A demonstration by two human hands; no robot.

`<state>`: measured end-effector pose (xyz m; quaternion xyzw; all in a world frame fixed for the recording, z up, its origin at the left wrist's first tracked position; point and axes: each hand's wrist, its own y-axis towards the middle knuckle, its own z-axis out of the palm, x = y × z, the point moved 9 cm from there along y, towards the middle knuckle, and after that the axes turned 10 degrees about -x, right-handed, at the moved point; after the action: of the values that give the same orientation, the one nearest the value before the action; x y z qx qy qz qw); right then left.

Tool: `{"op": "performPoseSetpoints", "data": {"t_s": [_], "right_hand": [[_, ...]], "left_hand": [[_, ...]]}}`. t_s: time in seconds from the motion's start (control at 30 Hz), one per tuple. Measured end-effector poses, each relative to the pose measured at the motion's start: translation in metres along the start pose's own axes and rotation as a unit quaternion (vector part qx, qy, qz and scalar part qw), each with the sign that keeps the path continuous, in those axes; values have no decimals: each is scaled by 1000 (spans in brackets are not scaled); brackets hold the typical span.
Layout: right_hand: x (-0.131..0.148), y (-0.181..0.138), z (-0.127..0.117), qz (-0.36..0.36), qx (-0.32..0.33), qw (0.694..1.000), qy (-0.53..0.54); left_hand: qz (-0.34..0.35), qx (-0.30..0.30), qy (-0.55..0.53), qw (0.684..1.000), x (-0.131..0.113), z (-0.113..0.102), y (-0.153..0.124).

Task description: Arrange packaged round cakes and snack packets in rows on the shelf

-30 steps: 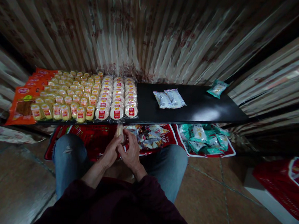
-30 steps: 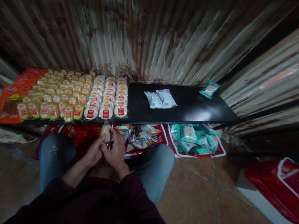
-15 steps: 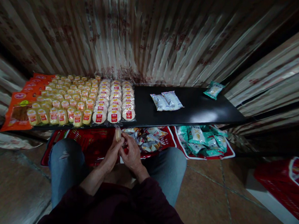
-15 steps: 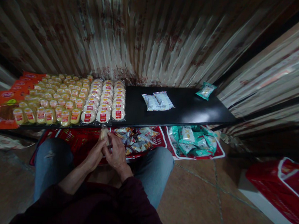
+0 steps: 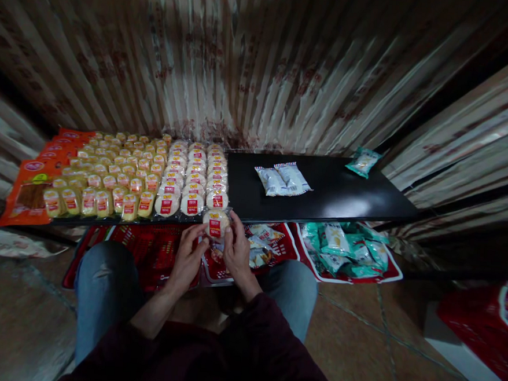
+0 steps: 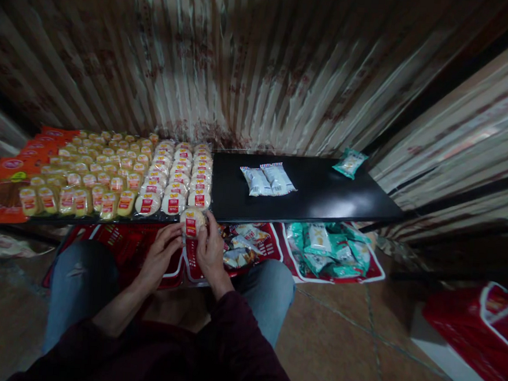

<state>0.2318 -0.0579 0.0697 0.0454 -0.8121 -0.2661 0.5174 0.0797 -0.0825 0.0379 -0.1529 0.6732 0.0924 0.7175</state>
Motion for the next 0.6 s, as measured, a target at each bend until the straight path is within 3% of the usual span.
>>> {"op": "performPoseSetpoints", "data": {"t_s": [0.6], "right_hand": [[-30,5,12,26,55,998,14]], "left_hand": [[54,-67,45,995,4,1,6]]}}
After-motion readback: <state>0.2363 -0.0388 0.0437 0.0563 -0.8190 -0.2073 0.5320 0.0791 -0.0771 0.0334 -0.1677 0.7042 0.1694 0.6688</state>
